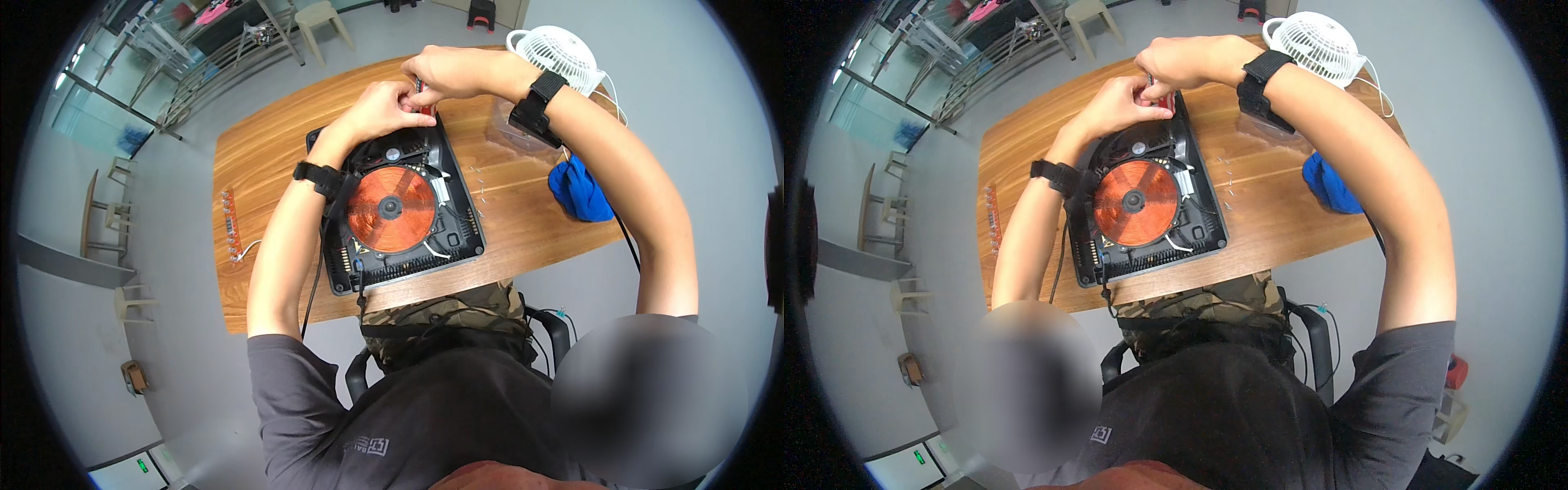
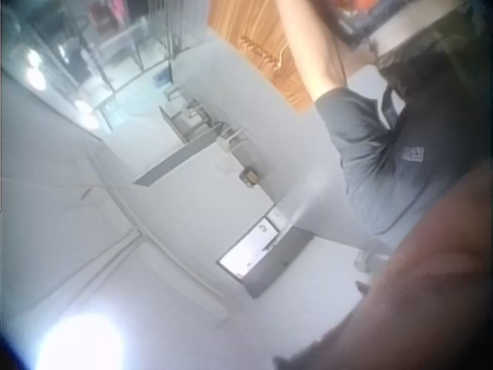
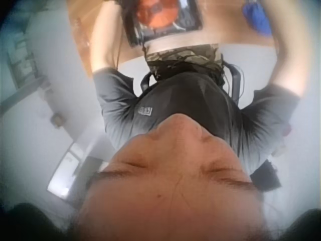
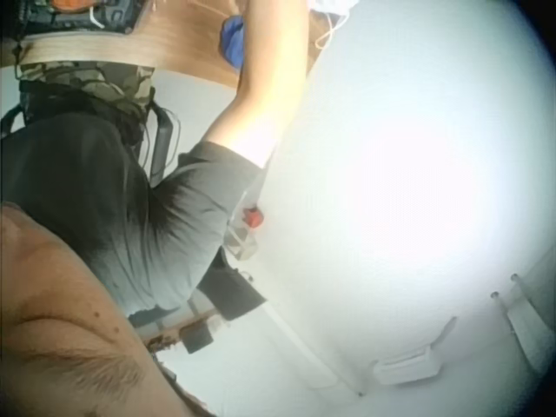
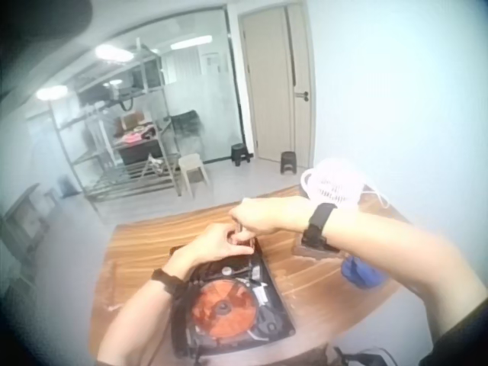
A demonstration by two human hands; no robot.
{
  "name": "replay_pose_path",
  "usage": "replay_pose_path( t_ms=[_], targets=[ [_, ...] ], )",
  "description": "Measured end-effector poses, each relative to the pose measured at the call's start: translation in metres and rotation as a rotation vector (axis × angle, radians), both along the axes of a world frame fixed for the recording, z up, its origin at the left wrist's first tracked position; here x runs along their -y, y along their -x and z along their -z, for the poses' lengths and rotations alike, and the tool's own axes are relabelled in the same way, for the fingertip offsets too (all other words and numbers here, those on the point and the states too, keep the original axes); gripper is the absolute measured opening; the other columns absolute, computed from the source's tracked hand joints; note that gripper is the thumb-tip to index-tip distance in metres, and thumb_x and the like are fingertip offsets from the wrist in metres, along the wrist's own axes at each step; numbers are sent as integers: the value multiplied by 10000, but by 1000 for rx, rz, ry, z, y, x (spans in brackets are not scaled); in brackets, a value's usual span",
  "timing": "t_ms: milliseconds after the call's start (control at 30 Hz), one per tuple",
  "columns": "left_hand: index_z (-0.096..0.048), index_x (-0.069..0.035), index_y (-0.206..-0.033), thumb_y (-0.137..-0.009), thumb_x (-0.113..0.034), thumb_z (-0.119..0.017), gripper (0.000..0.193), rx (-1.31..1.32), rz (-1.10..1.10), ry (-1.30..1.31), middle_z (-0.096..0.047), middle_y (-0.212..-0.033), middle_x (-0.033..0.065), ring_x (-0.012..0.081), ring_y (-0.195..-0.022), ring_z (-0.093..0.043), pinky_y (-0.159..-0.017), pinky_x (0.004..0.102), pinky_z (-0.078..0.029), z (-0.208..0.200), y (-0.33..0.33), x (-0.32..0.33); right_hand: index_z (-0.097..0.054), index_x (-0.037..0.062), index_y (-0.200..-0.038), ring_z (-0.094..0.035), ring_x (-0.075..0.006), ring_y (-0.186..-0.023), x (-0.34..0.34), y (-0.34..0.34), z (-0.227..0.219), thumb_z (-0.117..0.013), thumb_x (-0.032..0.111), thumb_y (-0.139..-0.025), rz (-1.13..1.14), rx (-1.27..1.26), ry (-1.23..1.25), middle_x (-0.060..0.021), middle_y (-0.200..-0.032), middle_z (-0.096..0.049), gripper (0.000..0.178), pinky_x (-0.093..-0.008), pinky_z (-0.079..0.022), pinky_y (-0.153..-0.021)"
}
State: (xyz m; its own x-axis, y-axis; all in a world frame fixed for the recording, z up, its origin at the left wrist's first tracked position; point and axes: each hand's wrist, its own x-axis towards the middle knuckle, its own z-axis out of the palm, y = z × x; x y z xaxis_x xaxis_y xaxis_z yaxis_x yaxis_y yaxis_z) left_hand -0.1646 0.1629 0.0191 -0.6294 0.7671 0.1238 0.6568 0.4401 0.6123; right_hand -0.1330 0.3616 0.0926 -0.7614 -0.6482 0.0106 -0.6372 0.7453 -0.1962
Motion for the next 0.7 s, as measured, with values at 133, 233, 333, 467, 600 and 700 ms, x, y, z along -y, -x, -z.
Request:
replay_pose_path(
  t_ms=[133, 233, 333, 467, 600, 700],
  targets=[
    [-698, -7, -970, -788, -291, -895, 391, -81, 17, -98, -749, -894, 129, 234, -811, -699, -786, 381, -551, 9, -7, -7, -643, -59, -986, -700, -416, -804, 10, -5, -3, -713, 402, -909, 41, 14, -75, -241, -826, -711, 472, -459, -565, -719],
    [-688, -4, -951, -801, -267, -882, 360, -63, 27, -111, -732, -857, 127, 223, -772, -672, -760, 381, -539, 11, -8, -7, -631, -41, -1051, -704, -406, -850, 10, -15, -14, -701, 370, -910, 34, 4, -25, -231, -892, -727, 441, -463, -563, -751],
    [-684, -1, -952, -816, -255, -869, 342, -24, -23, -27, -708, -824, 111, 194, -755, -645, -738, 367, -529, 8, -7, -10, -619, -20, -1110, -702, -400, -895, 7, -24, -28, -695, 309, -908, 36, 65, -86, -222, -945, -733, 394, -462, -559, -780],
    [-700, 3, -1016, -851, -204, -835, 298, 32, 29, 70, -688, -809, 66, 143, -762, -627, -717, 329, -522, -9, -11, -7, -593, -20, -1109, -690, -398, -919, -1, -14, -19, -699, 252, -904, 1, 64, -113, -219, -967, -713, 356, -463, -550, -786],
    [-714, 1, -1137, -896, -95, -768, 265, 109, 51, 193, -699, -829, 26, 115, -765, -622, -718, 299, -528, -1, 20, 39, -562, -19, -1086, -672, -398, -942, 8, -14, -19, -685, 225, -916, -36, 69, -103, -214, -968, -684, 322, -462, -538, -798],
    [-730, -1, -1081, -855, -58, -723, 233, -16, 21, 367, -709, -816, 74, 155, -757, -650, -739, 313, -542, 0, 19, 58, -546, -23, -1058, -663, -400, -948, 5, -15, -18, -696, 226, -922, -23, 69, -92, -205, -955, -673, 321, -466, -530, -804]
  ],
)
